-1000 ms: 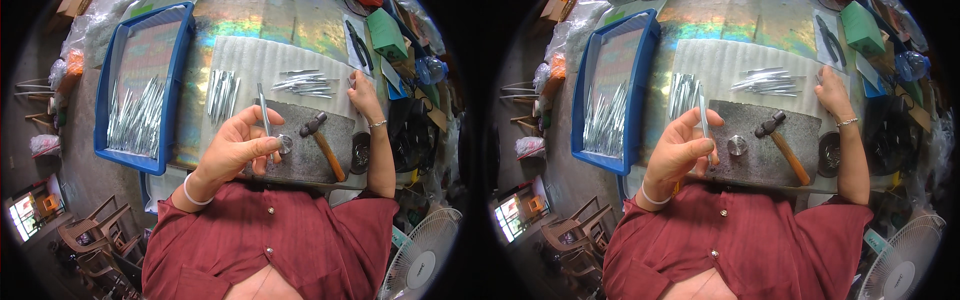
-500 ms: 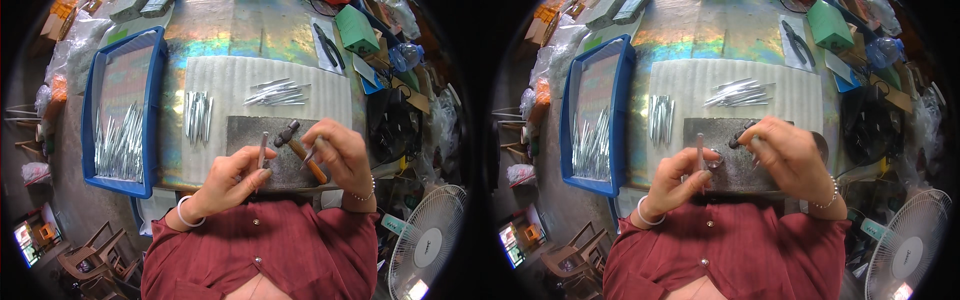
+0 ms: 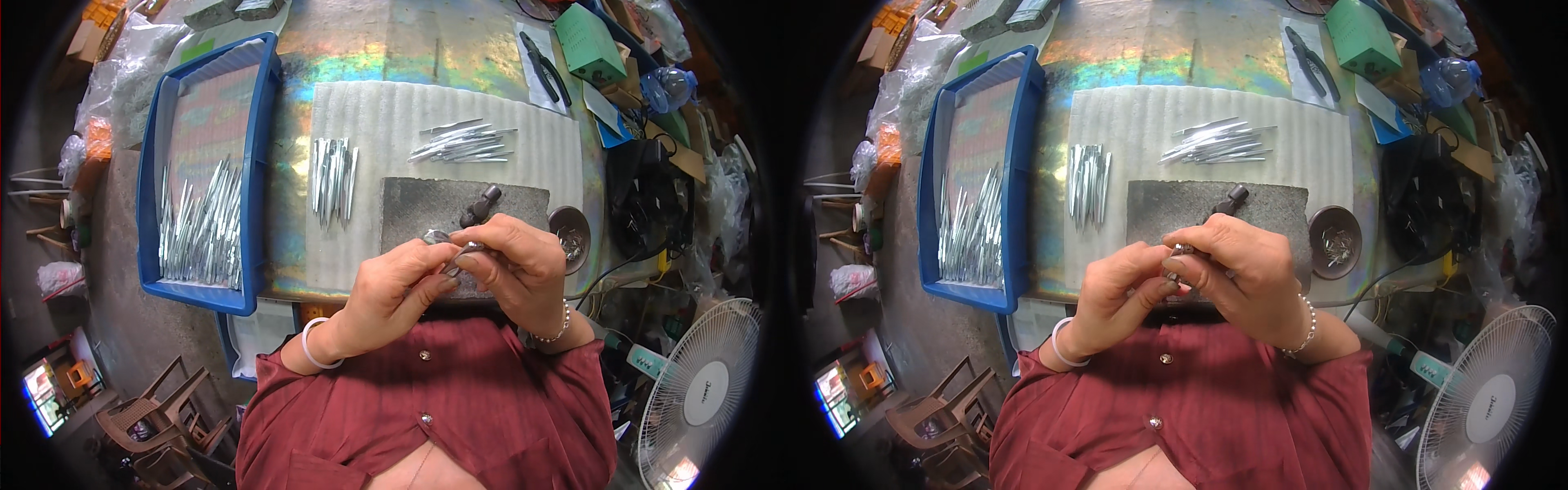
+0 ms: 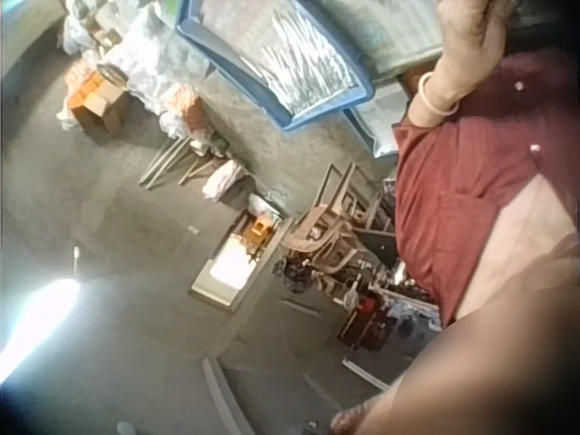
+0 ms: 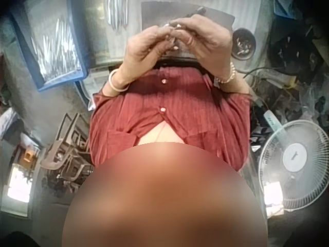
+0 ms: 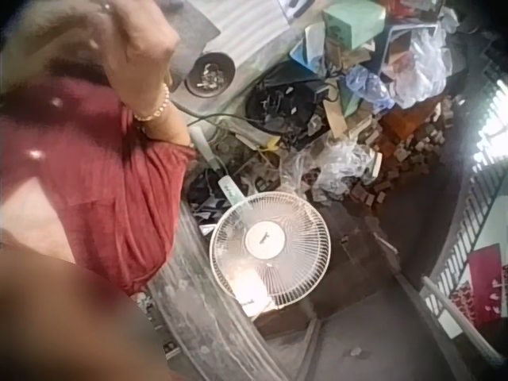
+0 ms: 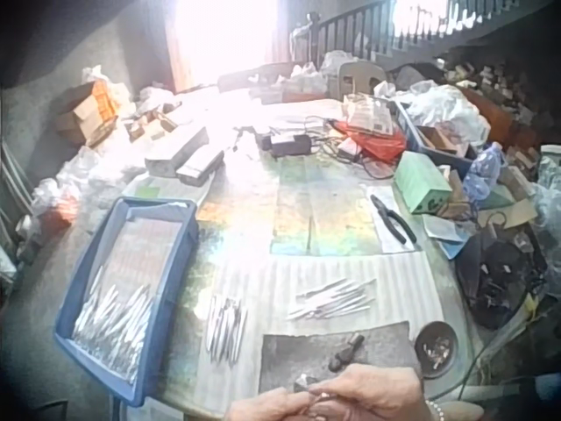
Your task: Manually stamping identifiers or patterns onto metal strips using a punch tool and hammer at a workbench.
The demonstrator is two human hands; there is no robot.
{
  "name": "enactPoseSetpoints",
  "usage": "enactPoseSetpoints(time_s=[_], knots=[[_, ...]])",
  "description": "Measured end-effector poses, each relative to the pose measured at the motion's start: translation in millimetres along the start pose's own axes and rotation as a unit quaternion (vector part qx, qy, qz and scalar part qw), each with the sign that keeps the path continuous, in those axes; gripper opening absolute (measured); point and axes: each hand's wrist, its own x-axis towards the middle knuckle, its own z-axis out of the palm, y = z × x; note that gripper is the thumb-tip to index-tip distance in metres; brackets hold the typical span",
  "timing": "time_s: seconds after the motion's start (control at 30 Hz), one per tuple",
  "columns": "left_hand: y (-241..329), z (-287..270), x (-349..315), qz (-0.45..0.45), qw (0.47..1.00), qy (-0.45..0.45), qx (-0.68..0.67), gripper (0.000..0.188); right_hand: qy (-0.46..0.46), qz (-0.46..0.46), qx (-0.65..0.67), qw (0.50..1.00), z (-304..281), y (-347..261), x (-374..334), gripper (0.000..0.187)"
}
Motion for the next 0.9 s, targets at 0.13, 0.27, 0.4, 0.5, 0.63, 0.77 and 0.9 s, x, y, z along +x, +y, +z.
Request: enactPoseSetpoints(time_s=[0.13,0.27,0.4,0.5,0.63,0.77,0.9], knots=[[2.1,0.3,0.7,0.04,0.999,0.002,0.02,0.029,0.054,0.073,0.059,0.994,10.2,-2.9,-4.6,0.016],[6.0,-1.8,0.3,0.005,0.999,-0.022,0.037,0.028,0.043,0.05,0.082,0.994,13.6,0.9,-6.1,0.01],[10.1,-2.1,-0.8,-0.059,0.997,-0.05,0.014,0.026,0.05,0.122,0.104,0.986,15.2,-0.5,-6.9,0.01],[14.2,-3.0,2.7,-0.094,0.993,-0.062,-0.016,0.024,0.038,0.14,0.167,0.975,14.0,-0.3,-8.1,0.009],[13.7,0.5,1.9,-0.08,0.995,-0.044,-0.028,0.022,0.061,0.128,0.189,0.972,16.9,1.6,-12.9,0.009],[13.0,3.1,0.7,-0.066,0.996,-0.038,-0.037,0.022,0.057,0.106,0.173,0.978,14.8,0.1,-12.5,0.01],[11.5,3.7,-2.0,-0.076,0.995,-0.045,-0.045,0.023,0.032,0.101,0.139,0.985,13.0,-2.4,-13.3,0.008]])
